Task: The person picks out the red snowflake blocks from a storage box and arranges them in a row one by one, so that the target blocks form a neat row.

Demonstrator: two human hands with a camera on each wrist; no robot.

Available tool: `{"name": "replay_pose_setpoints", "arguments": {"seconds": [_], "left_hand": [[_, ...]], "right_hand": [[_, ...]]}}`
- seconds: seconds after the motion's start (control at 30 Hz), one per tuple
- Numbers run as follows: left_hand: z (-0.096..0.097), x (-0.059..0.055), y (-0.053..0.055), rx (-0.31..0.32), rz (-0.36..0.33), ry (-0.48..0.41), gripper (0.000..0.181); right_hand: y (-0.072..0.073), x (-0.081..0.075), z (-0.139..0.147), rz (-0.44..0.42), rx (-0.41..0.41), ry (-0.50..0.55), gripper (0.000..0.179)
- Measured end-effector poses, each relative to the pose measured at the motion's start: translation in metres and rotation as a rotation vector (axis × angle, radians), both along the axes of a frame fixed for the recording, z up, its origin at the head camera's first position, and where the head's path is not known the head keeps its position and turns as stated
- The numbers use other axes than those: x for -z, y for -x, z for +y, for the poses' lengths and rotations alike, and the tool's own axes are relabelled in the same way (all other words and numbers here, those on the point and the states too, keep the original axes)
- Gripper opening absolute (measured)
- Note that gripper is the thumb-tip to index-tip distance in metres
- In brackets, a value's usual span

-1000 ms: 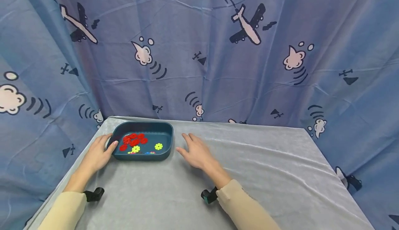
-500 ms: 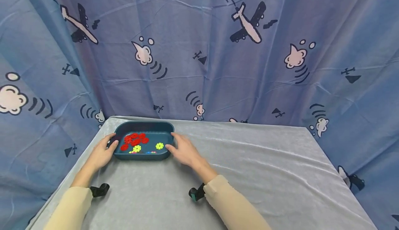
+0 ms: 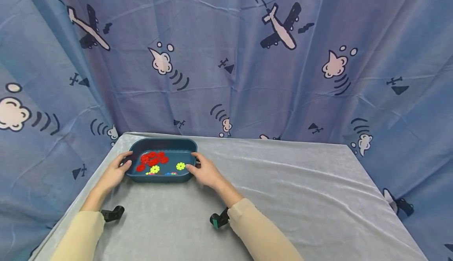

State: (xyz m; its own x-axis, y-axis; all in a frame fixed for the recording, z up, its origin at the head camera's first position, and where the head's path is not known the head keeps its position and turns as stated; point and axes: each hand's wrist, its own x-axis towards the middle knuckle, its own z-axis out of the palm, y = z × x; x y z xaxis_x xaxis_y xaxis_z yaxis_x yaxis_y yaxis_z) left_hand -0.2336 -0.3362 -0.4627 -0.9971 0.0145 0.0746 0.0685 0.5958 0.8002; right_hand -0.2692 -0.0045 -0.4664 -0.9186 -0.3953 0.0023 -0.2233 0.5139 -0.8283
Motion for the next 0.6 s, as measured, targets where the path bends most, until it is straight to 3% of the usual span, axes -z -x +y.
{"name": "replay_pose_setpoints", "arguments": {"seconds": [0.2,0.6], "left_hand": [[0.001,-0.006,0.001,-0.012,-0.008,0.001,0.049],[0.017,-0.012,-0.009,0.017,-0.074,-0.028,0.052]], "right_hand": [[0.0,-0.001,0.0,-0.019,0.03,0.098,0.055],[-0.008,0.002,0.018,0.061,0.089,0.066,0.046]]}}
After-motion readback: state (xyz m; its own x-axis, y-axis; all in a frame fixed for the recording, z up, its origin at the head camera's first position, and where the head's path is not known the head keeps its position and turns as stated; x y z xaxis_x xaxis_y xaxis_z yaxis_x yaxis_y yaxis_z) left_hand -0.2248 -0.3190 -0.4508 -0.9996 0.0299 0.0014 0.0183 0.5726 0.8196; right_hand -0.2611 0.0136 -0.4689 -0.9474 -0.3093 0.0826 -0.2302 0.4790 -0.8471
